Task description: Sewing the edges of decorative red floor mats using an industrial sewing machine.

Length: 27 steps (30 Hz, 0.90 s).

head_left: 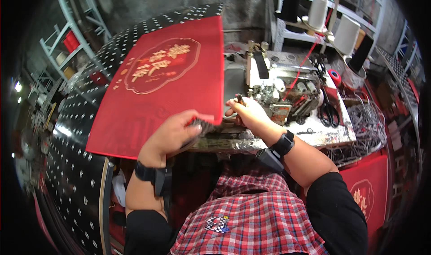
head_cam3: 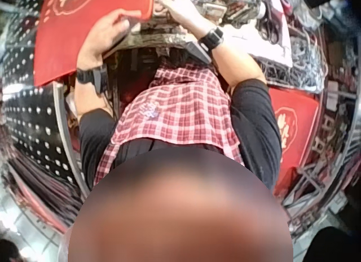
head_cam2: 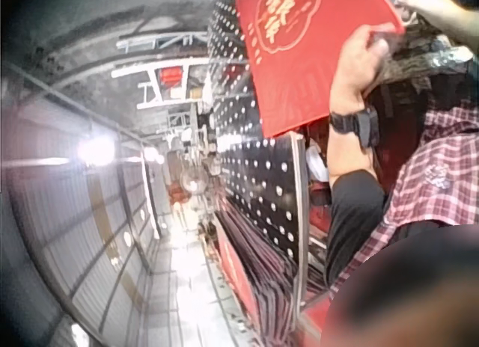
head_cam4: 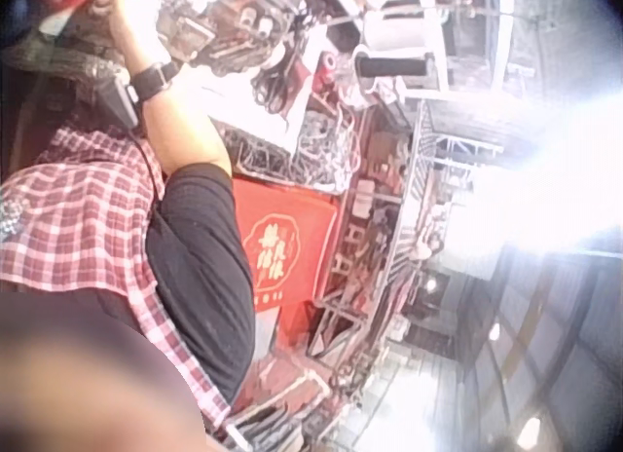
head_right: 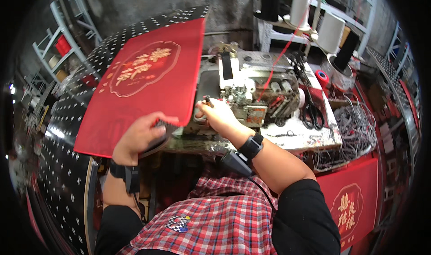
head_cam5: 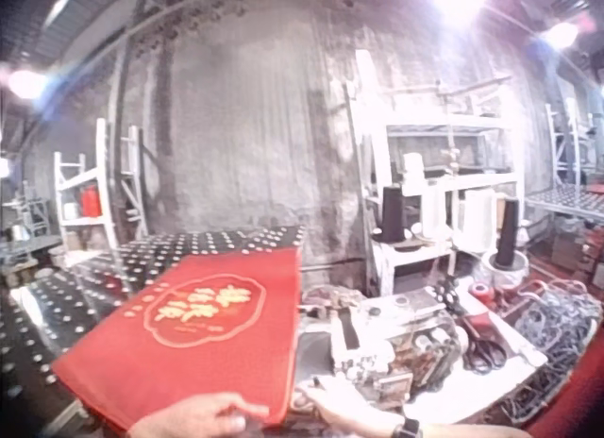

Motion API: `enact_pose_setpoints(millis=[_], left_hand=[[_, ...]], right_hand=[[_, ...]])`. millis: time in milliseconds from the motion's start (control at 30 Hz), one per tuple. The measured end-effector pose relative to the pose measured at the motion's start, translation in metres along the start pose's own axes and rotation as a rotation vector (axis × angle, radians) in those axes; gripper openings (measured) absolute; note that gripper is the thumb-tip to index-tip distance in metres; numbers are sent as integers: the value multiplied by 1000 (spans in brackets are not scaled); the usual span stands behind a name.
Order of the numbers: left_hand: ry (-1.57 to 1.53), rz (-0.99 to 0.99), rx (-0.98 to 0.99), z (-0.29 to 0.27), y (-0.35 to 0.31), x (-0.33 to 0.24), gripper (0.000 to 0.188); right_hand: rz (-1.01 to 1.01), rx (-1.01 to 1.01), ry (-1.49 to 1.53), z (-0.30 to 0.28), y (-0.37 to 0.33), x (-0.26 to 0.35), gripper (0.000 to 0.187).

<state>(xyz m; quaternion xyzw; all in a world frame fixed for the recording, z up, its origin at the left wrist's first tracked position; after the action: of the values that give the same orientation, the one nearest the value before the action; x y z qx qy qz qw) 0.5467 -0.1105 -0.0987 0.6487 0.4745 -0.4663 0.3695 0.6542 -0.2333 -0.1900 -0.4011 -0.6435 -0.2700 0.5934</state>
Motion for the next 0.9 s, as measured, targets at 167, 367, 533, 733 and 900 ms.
enact_pose_setpoints(millis=[167,367,533,733,900], left_hand=[[-300,-226,-22,12,-111,35,30],[-839,21,-80,64,-181,24,50],[215,13,-508,-5,-253,31,45],[610,-719,-1089,-84,-375,107,33],[526,-59,-1165,-60,-377,9,19]], right_hand=[[79,25,181,45,15,14,23],[-42,27,-245,56,-9,67,27],[-374,-157,-729,-28,-50,171,25],[-315,-267,-808,-78,-93,198,26],[-461,-275,-755,-77,-149,187,27]])
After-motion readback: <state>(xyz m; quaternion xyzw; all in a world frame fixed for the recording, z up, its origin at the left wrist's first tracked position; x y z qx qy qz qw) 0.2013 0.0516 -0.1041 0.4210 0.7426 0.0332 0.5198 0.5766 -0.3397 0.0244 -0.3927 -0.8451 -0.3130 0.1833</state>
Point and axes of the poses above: each hand's wrist, its own y-axis towards the middle knuckle, its own z-axis out of the palm, x = y × z, the point moved 9 cm from there along y, towards the middle knuckle, and after that the axes turned 3 degrees about -y, right-handed, at the moved point
